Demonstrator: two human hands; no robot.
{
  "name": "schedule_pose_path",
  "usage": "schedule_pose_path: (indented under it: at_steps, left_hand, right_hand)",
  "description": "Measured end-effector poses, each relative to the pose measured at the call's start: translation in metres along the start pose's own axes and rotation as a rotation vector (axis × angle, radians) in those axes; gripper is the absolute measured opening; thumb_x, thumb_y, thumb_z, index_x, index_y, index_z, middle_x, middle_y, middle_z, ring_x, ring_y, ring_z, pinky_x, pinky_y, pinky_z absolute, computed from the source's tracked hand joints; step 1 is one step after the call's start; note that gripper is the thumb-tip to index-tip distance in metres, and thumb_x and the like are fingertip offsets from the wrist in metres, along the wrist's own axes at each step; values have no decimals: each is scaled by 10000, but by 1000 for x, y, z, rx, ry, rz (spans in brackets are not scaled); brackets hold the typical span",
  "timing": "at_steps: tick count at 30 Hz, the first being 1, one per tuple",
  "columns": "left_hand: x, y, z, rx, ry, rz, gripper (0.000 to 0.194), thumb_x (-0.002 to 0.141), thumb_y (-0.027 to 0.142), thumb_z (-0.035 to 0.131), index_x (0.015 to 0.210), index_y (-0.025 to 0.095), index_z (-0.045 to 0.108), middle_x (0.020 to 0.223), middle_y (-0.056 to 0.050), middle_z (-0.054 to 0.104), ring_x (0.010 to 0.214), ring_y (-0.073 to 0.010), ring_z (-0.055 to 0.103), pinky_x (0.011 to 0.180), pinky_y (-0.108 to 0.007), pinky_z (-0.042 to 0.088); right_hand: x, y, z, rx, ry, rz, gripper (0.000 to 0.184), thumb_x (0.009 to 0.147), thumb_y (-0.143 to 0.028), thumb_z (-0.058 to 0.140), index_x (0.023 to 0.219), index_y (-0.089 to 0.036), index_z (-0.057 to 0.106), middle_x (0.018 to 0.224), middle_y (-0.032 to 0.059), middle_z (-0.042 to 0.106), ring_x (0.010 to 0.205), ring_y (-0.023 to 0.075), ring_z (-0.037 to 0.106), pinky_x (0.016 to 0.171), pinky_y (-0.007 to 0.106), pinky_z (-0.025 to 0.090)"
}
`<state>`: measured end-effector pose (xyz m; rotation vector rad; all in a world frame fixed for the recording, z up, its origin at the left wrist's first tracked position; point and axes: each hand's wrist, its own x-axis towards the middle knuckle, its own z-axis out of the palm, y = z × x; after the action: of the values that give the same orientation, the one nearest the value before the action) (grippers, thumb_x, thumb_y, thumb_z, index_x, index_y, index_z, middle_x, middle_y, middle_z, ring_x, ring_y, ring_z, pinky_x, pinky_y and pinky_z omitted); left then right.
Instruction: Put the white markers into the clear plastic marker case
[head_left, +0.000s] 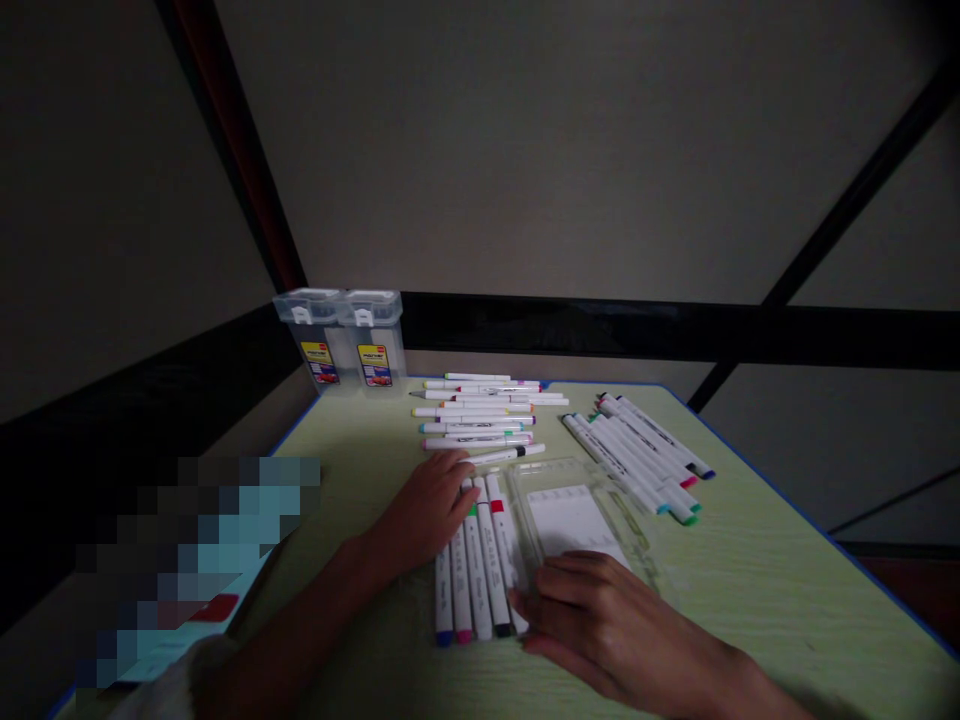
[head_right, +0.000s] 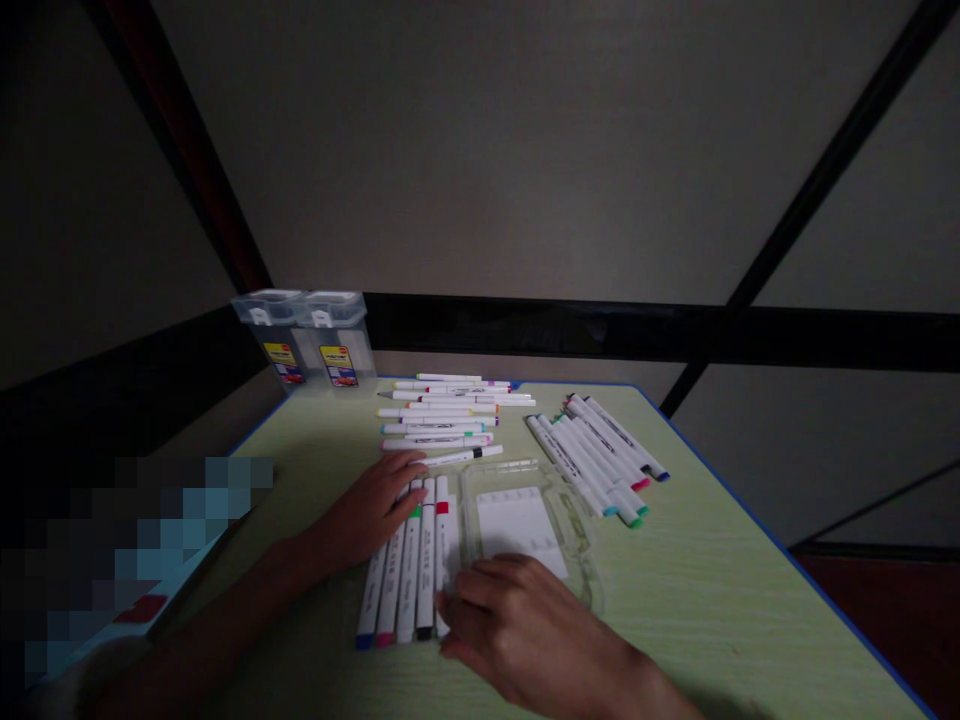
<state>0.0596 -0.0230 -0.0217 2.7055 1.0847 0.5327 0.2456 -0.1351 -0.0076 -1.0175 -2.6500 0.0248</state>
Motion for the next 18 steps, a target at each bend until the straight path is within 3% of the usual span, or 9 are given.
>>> schedule_pose_path:
  at_steps: [11, 18]
  left_hand:
    - [-1, 1, -2, -24, -6, -20, 249, 841, 235, 390, 1006, 125, 541, 1235, -111, 441, 1139, -213, 426, 982, -372, 347]
    - [0, -2, 2, -76, 116, 29, 191, 797, 196, 472, 943, 129, 574, 1153, -93, 500, 1098, -196, 463, 966, -351, 377]
  right_hand:
    - [-2, 1, 1, 27, -44, 18, 244, 876, -290, 415, 1006, -164, 579, 746, 22, 596, 681, 160, 537, 622, 290, 406]
    - [-1, 1, 0, 4, -29, 9, 242, 878, -295, 411, 988, -166, 584, 722, 15, 590, 650, 151, 533, 592, 277, 392]
